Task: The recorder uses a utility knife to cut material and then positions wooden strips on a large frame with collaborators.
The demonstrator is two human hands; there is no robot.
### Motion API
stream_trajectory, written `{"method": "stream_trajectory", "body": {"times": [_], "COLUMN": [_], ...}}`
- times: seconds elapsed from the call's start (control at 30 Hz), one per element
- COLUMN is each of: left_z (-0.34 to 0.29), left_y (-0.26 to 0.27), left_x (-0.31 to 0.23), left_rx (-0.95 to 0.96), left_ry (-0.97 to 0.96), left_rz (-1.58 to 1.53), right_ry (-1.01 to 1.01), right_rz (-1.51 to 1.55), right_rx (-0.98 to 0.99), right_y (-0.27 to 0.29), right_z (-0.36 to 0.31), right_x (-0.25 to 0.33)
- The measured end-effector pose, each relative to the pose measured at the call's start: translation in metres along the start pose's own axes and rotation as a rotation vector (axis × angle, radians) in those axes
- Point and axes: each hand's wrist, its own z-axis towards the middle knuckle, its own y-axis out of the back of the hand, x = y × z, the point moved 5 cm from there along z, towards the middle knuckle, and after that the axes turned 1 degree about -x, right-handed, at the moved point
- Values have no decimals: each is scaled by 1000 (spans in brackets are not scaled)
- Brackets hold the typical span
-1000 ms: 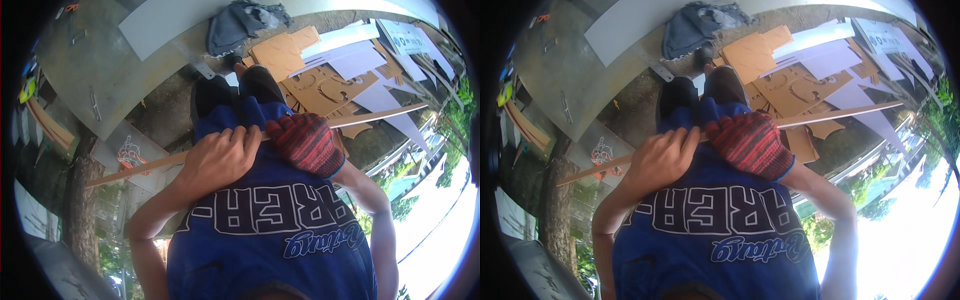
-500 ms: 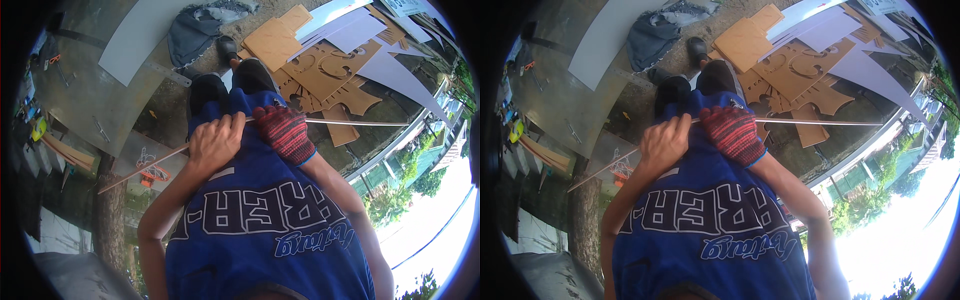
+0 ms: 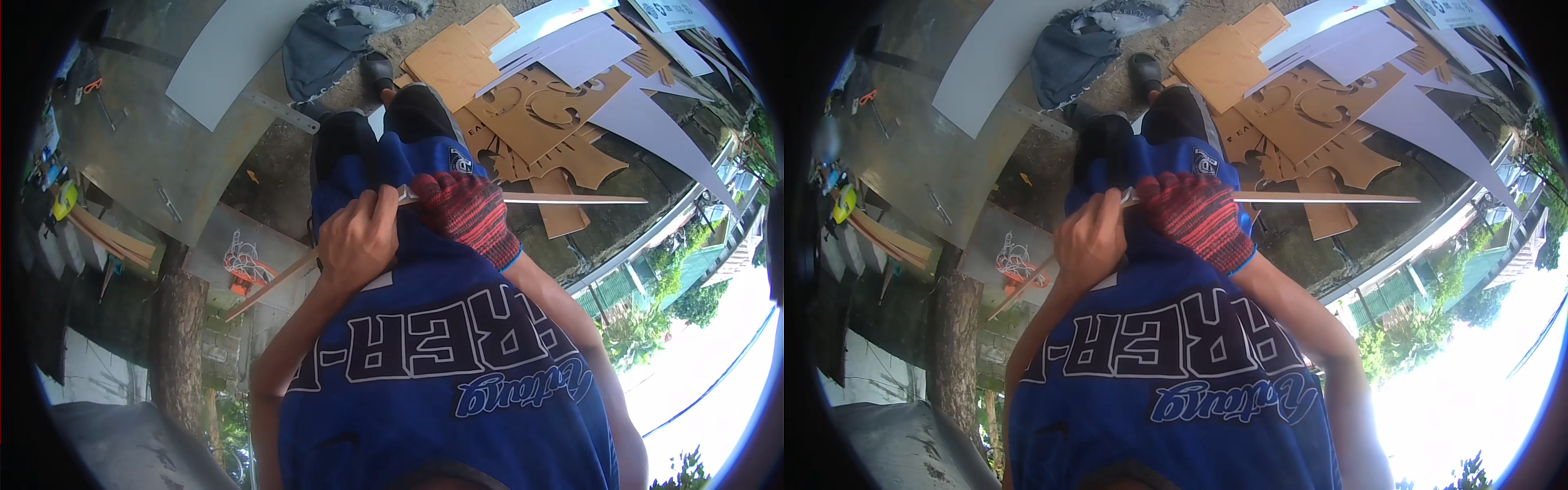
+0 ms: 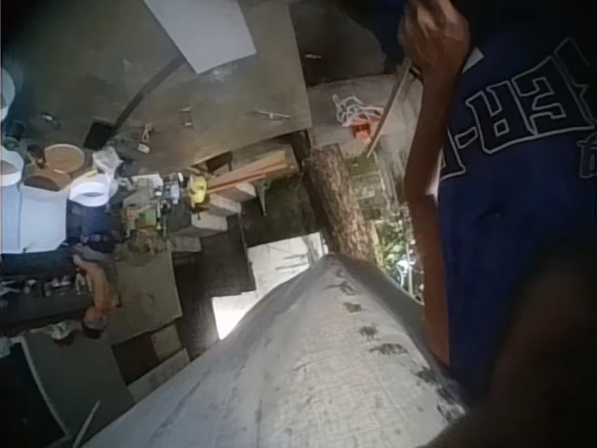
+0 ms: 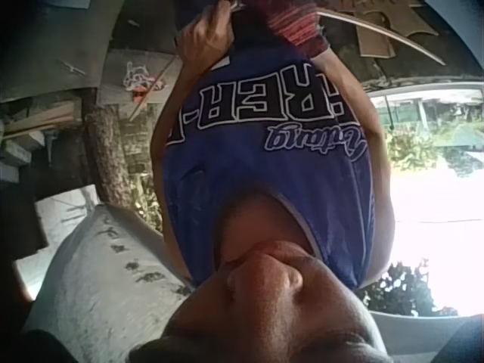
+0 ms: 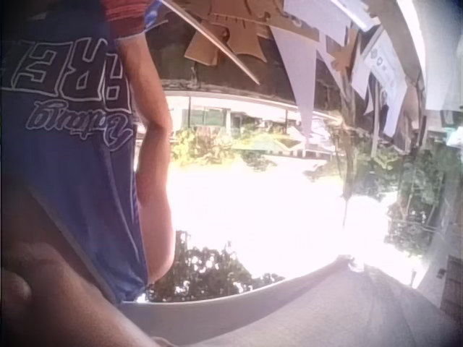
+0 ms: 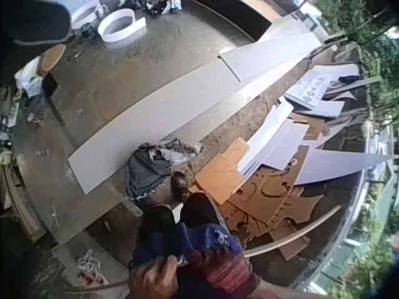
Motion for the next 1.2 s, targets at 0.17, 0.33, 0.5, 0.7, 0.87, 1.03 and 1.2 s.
{"method": "stream_trajectory", "body": {"times": [0.17, 0.33, 0.5, 0.7, 0.87, 1.03, 1.2], "left_z": [-1, 2, 15, 24, 47, 117, 195], "left_y": [11, 31, 58, 93, 99, 96, 76], "left_x": [-2, -4, -8, -6, 14, -8, 30], "left_rx": [176, 390, 612, 898, 619, 212, -23], "left_ry": [-43, -36, -80, -230, -108, -73, 47], "left_rz": [11, 46, -29, -304, -498, -370, -280], "right_ry": [203, 271, 464, 690, 427, 86, -6], "right_rz": [-50, -25, 107, 322, 540, 778, 988], "right_rx": [-14, 196, 531, 225, -65, -484, -960], "right_y": [5, 6, 27, 97, 153, 238, 277], "right_z": [4, 4, 2, -5, 20, 14, -44], "right_x": [5, 9, 12, -20, -46, -96, -182]}}
